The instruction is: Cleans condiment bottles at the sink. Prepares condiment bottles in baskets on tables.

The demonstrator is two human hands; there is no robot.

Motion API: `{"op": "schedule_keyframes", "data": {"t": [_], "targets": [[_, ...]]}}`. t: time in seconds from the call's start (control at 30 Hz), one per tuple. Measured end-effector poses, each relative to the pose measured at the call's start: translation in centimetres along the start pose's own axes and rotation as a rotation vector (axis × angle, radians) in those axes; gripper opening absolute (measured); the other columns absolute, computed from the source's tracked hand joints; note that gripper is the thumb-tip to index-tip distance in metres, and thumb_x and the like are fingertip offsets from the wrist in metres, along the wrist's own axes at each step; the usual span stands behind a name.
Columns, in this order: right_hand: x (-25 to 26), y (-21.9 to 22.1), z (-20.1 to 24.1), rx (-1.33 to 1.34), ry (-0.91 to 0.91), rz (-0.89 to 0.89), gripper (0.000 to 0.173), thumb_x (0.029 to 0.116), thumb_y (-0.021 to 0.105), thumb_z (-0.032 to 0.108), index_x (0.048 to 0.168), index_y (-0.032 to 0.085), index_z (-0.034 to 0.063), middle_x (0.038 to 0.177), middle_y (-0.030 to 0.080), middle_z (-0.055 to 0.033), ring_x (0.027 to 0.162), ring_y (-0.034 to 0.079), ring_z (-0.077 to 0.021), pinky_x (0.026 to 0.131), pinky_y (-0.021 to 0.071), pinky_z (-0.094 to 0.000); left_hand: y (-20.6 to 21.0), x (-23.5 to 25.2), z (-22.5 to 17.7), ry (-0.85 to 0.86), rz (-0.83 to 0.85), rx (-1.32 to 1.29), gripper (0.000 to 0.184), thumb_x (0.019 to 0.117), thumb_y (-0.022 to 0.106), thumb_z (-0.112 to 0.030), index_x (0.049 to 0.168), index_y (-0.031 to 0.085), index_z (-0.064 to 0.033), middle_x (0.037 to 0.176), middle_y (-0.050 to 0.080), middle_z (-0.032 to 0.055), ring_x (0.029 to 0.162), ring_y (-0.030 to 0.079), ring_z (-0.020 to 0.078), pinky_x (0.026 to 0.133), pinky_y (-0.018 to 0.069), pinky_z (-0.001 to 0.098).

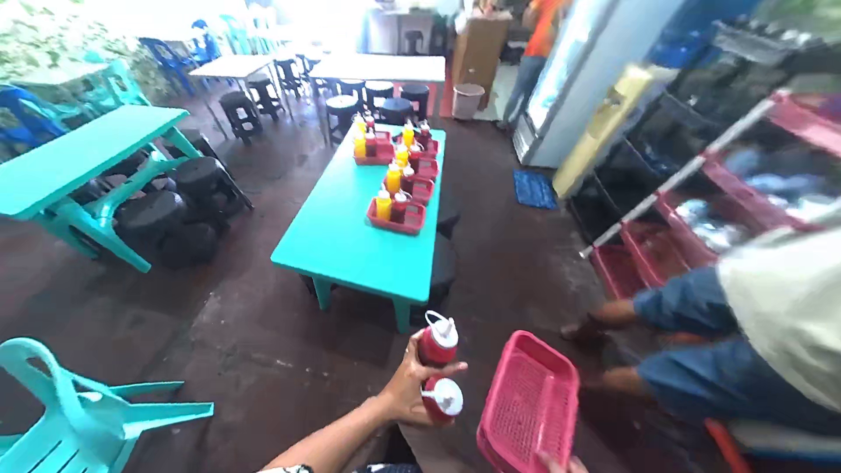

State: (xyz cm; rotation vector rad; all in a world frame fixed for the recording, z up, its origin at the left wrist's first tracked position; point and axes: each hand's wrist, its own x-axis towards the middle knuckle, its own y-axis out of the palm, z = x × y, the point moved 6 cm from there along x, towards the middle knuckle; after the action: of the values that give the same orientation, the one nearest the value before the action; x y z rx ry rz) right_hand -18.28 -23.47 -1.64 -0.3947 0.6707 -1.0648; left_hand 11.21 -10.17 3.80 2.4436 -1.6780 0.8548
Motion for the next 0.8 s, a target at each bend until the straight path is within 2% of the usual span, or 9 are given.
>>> {"op": "schedule_keyframes", "data": {"t": [0.07,0.13,0.23,0.3,0.43,0.53,0.6,0.67,0.8], "targets": [[6.9,1.8,3.9,-0.164,-0.145,0.178,0.037,0.0958,0.066,0.018,0.106,0.068,-0.0181,0.118,0.062,-0.0393,0.114,0.060,-0.0520,0.101,0.0446,-0.0661,-2.3,0.2,1.2,0.009,-0.027,0.043,0.073,0.0673,0.085,-0.058,0.123,0.076,-0.0112,0.150,0.035,0.0415,0.145,0.036,0.0419,0.122,0.0295,0.0445],[13.2,4.7,8.6,-0.233,-0.295,0.318,0.033,0.0937,0.068,0.015,0.102,0.069,-0.0171,0.120,0.061,-0.0397,0.114,0.059,-0.0536,0.102,0.0436,-0.0673,-4.7,0.2,2.4,-0.052,-0.083,0.060,0.071,0.0656,0.088,-0.053,0.121,0.076,-0.0102,0.151,0.033,0.0423,0.146,0.036,0.0423,0.122,0.0294,0.0443],[20.2,10.6,16.7,-0.273,-0.409,0.529,0.033,0.0954,0.068,0.014,0.112,0.069,-0.0138,0.125,0.061,-0.0357,0.117,0.061,-0.0479,0.104,0.0454,-0.0615,-8.1,-0.3,3.7,-0.149,-0.223,0.105,0.072,0.0623,0.092,-0.047,0.126,0.075,-0.0171,0.155,0.030,0.0393,0.147,0.034,0.0387,0.122,0.0314,0.0427],[23.4,15.0,21.4,-0.283,-0.455,0.659,0.035,0.0961,0.066,0.014,0.119,0.065,-0.0122,0.122,0.064,-0.0321,0.115,0.063,-0.0423,0.103,0.0483,-0.0573,-9.9,-1.1,4.5,-0.192,-0.314,0.174,0.077,0.0675,0.089,-0.056,0.135,0.069,-0.0247,0.158,0.029,0.0336,0.149,0.034,0.0317,0.123,0.0319,0.0400],[29.3,23.2,27.5,-0.415,-0.575,0.894,0.031,0.0981,0.062,0.016,0.112,0.069,-0.0109,0.126,0.061,-0.0299,0.116,0.061,-0.0409,0.104,0.0467,-0.0570,-12.1,-2.3,5.5,-0.325,-0.533,0.346,0.077,0.0651,0.091,-0.054,0.135,0.069,-0.0300,0.158,0.028,0.0335,0.150,0.032,0.0306,0.122,0.0328,0.0405],[33.2,27.1,30.1,-0.617,-0.691,0.946,0.031,0.0981,0.061,0.019,0.109,0.072,-0.0077,0.127,0.060,-0.0283,0.117,0.060,-0.0423,0.103,0.0458,-0.0595,-12.8,-2.4,5.5,-0.453,-0.682,0.562,0.078,0.0660,0.087,-0.060,0.136,0.068,-0.0322,0.155,0.032,0.0361,0.146,0.036,0.0363,0.121,0.0321,0.0477],[34.7,27.7,32.1,-0.712,-0.774,0.905,0.032,0.0989,0.061,0.020,0.113,0.073,-0.0055,0.138,0.055,-0.0286,0.129,0.050,-0.0465,0.108,0.0405,-0.0614,-12.8,-2.2,5.3,-0.562,-0.791,0.635,0.079,0.0666,0.087,-0.059,0.138,0.066,-0.0304,0.155,0.035,0.0352,0.145,0.040,0.0388,0.119,0.0356,0.0516],[35.3,27.3,34.2,-0.783,-0.847,0.839,0.032,0.0992,0.059,0.022,0.113,0.074,-0.0032,0.146,0.052,-0.0256,0.138,0.042,-0.0482,0.109,0.0357,-0.0647,-12.6,-1.8,5.2,-0.643,-0.924,0.638,0.081,0.0649,0.089,-0.056,0.137,0.067,-0.0276,0.155,0.033,0.0352,0.144,0.040,0.0355,0.119,0.0368,0.0463],[34.6,27.2,39.1,-0.760,-0.914,0.902,0.040,0.1059,0.052,0.026,0.108,0.071,-0.0090,0.125,0.065,-0.0277,0.122,0.060,-0.0447,0.104,0.0440,-0.0609,-12.7,-1.3,5.2,-0.698,-1.131,0.629,0.082,0.0613,0.092,-0.051,0.134,0.070,-0.0209,0.152,0.034,0.0360,0.141,0.043,0.0299,0.116,0.0398,0.0376]]}}
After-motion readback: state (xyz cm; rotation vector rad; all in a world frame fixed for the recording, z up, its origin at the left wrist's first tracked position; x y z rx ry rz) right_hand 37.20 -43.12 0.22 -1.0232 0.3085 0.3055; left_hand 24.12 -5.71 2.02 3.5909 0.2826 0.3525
